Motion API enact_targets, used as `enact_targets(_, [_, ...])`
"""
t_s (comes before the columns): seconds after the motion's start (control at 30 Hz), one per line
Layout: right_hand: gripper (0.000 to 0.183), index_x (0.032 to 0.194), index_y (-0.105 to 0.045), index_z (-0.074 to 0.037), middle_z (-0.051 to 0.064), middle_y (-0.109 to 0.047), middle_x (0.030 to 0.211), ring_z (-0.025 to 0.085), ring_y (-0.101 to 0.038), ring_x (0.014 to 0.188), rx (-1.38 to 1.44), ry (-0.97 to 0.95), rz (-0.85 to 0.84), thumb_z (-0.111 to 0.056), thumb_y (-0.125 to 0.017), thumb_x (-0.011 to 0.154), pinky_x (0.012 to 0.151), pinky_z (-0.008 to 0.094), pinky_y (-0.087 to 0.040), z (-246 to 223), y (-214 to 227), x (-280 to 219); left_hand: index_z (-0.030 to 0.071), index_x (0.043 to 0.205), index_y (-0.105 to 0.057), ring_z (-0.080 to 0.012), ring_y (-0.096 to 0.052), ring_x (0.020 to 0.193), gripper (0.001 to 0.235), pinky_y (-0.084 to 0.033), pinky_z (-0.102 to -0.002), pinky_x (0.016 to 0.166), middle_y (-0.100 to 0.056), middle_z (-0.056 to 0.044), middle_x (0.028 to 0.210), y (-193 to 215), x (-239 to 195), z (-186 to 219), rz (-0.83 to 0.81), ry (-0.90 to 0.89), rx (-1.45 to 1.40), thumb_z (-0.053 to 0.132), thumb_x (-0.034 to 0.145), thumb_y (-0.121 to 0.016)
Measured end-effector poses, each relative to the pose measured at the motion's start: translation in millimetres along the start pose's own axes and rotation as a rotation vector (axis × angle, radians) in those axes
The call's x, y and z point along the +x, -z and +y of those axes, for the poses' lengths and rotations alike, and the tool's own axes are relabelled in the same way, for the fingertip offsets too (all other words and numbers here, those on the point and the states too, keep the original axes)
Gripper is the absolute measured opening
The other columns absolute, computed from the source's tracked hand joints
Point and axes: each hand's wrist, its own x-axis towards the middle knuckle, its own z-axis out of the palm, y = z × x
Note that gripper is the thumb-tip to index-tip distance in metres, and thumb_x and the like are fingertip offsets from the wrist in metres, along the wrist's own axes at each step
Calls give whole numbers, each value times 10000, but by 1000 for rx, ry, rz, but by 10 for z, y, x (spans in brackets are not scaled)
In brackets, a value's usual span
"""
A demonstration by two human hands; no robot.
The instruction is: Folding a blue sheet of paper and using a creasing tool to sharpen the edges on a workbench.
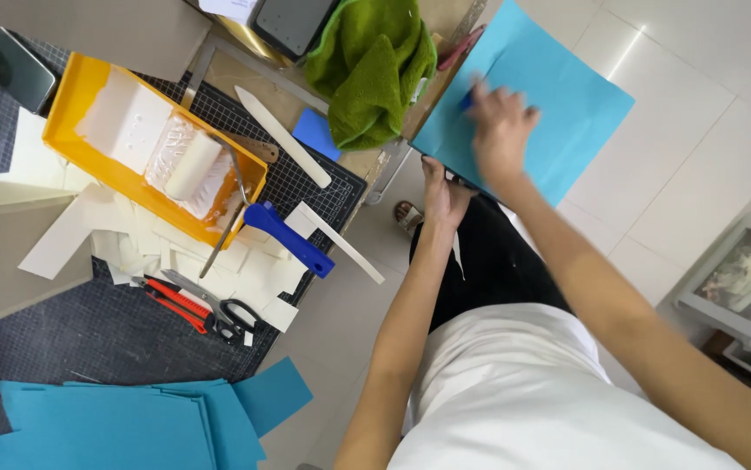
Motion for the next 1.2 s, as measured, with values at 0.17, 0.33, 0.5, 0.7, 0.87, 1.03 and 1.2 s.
enact_targets(0.17, [461, 1408, -621, -238, 15, -529, 930, 257, -509, 848, 139, 128, -100, -137, -570, 960, 812, 495, -357, -353, -50, -344, 404, 1579, -94, -443, -238, 1436, 675, -272, -663, 1169, -46, -61, 1635, 93, 220, -56, 12, -10, -43, 559, 1044, -475])
enact_targets(0.33, [460, 1429, -573, -170, 31, -484, 938, 240, -431, 831, 6, -32, -73, -32, -595, 990, 760, 412, -272, -302, 113, -247, 428, 1461, -271, -456, -336, 1335, 543, -341, -703, 992, -210, -97, 1587, 229, 248, -121, 78, 37, 18, 608, 983, -457])
enact_targets(0.5, [428, 1375, -628, -199, 22, -520, 933, 241, -490, 834, 17, 19, -65, -100, -573, 961, 783, 446, -321, -153, 85, -172, 470, 1541, -234, -455, -206, 1452, 582, -297, -707, 1116, -122, -62, 1620, 112, 118, -104, 24, 19, 22, 559, 1039, -513])
enact_targets(0.7, [433, 1355, -628, -215, 16, -519, 924, 229, -483, 822, -36, 58, -9, -71, -570, 950, 809, 426, -296, -389, 102, -337, 429, 1585, -40, -527, 327, 1405, 760, 44, -830, 1043, 370, -118, 1587, -209, -70, 155, -3, 5, 4, 623, 1001, -487])
enact_targets(0.87, [432, 1433, -588, -276, -13, -477, 897, 202, -455, 807, 123, 142, -43, -222, -539, 1007, 787, 391, -279, -250, 21, -46, 470, 1582, -44, -510, 365, 1394, 838, -36, -878, 993, 371, -106, 1588, -258, -148, 218, 1, 70, 14, 688, 938, -533])
enact_targets(1.03, [404, 1330, -630, -312, -4, -496, 886, 213, -456, 761, 338, 489, -138, -278, -325, 1068, 794, 379, -300, 191, 418, -412, 392, 1587, -111, -506, 335, 1415, 781, -81, -861, 1007, 341, -132, 1594, -55, -26, 302, -2, 122, 86, 579, 980, -565])
enact_targets(1.2, [471, 1240, -682, -250, 38, -562, 943, 247, -499, 791, 603, 758, -88, -291, -227, 1124, 782, 357, -327, 132, 157, -135, 271, 1614, -19, -514, 296, 1429, 914, -83, -844, 1028, 295, -231, 1594, 162, 130, 313, 40, 143, 115, 462, 980, -650])
